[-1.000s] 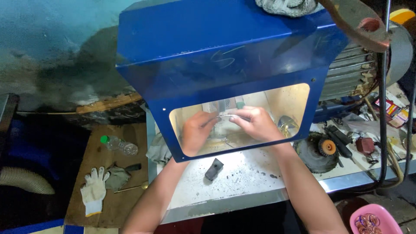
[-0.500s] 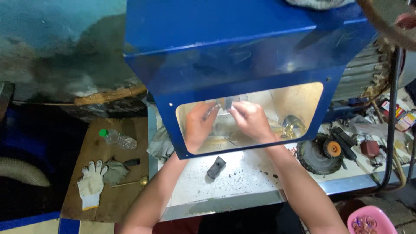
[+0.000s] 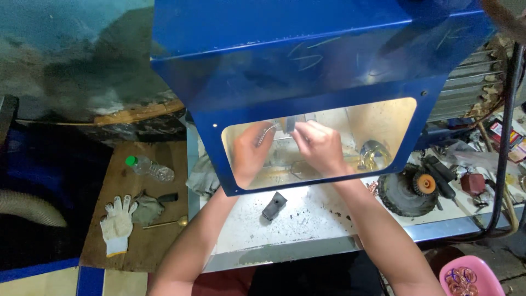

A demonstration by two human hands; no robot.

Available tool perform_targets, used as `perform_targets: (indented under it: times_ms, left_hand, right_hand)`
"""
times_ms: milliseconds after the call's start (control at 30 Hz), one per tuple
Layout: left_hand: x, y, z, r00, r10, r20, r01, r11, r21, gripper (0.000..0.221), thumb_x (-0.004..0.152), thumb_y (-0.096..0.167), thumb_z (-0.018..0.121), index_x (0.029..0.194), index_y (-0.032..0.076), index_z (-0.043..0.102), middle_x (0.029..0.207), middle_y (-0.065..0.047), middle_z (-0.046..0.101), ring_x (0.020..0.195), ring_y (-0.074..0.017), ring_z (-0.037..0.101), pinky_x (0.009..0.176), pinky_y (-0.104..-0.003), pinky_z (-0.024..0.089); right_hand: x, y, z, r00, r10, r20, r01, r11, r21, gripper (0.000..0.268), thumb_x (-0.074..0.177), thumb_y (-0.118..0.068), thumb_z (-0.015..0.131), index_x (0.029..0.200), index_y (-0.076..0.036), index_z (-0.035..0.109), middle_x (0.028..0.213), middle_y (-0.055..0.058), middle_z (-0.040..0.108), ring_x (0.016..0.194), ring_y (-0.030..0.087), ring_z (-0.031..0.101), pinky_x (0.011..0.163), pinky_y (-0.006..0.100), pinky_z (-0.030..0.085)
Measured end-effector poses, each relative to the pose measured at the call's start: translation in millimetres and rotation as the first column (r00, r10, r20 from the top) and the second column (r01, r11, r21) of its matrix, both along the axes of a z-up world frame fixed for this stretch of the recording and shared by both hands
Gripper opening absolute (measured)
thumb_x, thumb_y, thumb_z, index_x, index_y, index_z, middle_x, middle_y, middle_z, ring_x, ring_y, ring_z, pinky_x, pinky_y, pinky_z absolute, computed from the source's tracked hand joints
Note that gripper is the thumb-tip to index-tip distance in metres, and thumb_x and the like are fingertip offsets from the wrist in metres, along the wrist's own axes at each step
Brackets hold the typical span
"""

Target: Polishing a metal jewelry chain using a handheld tool inside a protective enclosure

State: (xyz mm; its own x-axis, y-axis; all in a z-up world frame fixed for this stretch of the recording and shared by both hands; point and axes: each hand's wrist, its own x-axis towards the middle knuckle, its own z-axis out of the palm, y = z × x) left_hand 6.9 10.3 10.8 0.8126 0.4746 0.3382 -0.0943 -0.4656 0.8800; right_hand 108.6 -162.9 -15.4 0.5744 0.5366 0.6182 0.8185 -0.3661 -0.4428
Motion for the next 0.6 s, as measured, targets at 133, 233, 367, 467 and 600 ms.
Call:
perform_targets:
  times_ms: [133,233,367,467,600]
  left_hand:
    - [1,-2,1,1.0,0.006,-0.001,-0.006,1.0,-0.014,0.017,0.096,0.017,0.072,0.112,0.011,0.077,0.106,-0.014,0.078,0.106,-0.0332,0.074,0.088,-0.042,0.06]
    - [1,-4,-7,0.999,0.035,-0.009,-0.035,0.999,0.016,0.017,0.096,0.018,0.071,0.112,0.011,0.075,0.099,-0.012,0.078,0.096,-0.0332,0.075,0.08,-0.041,0.061]
    - [-2,-6,-15,1.0,-0.003,-0.016,0.005,0.994,0.109,0.017,0.096,0.018,0.071,0.112,0.011,0.069,0.092,-0.013,0.076,0.081,-0.034,0.075,0.07,-0.043,0.06]
    - [-1,-6,-15,0.998,-0.046,0.036,0.038,0.979,0.199,0.017,0.093,0.018,0.076,0.108,0.016,0.07,0.089,-0.008,0.076,0.082,-0.0303,0.076,0.068,-0.038,0.06]
    - [-3,-6,-23,0.98,-0.136,0.143,0.088,0.949,0.302,0.015,0.09,0.016,0.079,0.104,0.02,0.076,0.092,-0.003,0.077,0.085,-0.0249,0.076,0.072,-0.034,0.061]
  right_hand:
    - [3,4,-9,1.0,0.003,0.003,-0.003,1.0,0.023,0.007,0.1,-0.017,0.071,0.096,-0.015,0.077,0.07,0.002,0.068,0.07,0.024,0.072,0.062,0.032,0.056]
    - [3,4,-1,1.0,0.023,0.017,-0.023,0.999,0.037,0.008,0.099,-0.016,0.071,0.093,-0.015,0.076,0.067,0.001,0.065,0.065,0.023,0.069,0.057,0.031,0.054]
    - [-8,-4,23,0.994,0.074,0.078,-0.076,0.997,0.025,0.007,0.099,-0.017,0.071,0.093,-0.015,0.073,0.069,0.003,0.063,0.067,0.025,0.069,0.057,0.033,0.054]
    - [-17,-13,46,0.988,0.14,0.068,-0.144,0.988,0.061,0.005,0.099,-0.015,0.072,0.095,-0.013,0.074,0.072,0.005,0.065,0.069,0.027,0.069,0.058,0.034,0.055]
    - [-11,-38,61,0.968,0.249,-0.035,-0.246,0.967,0.059,0.003,0.092,-0.007,0.076,0.094,-0.009,0.078,0.066,0.009,0.064,0.061,0.03,0.065,0.057,0.036,0.053]
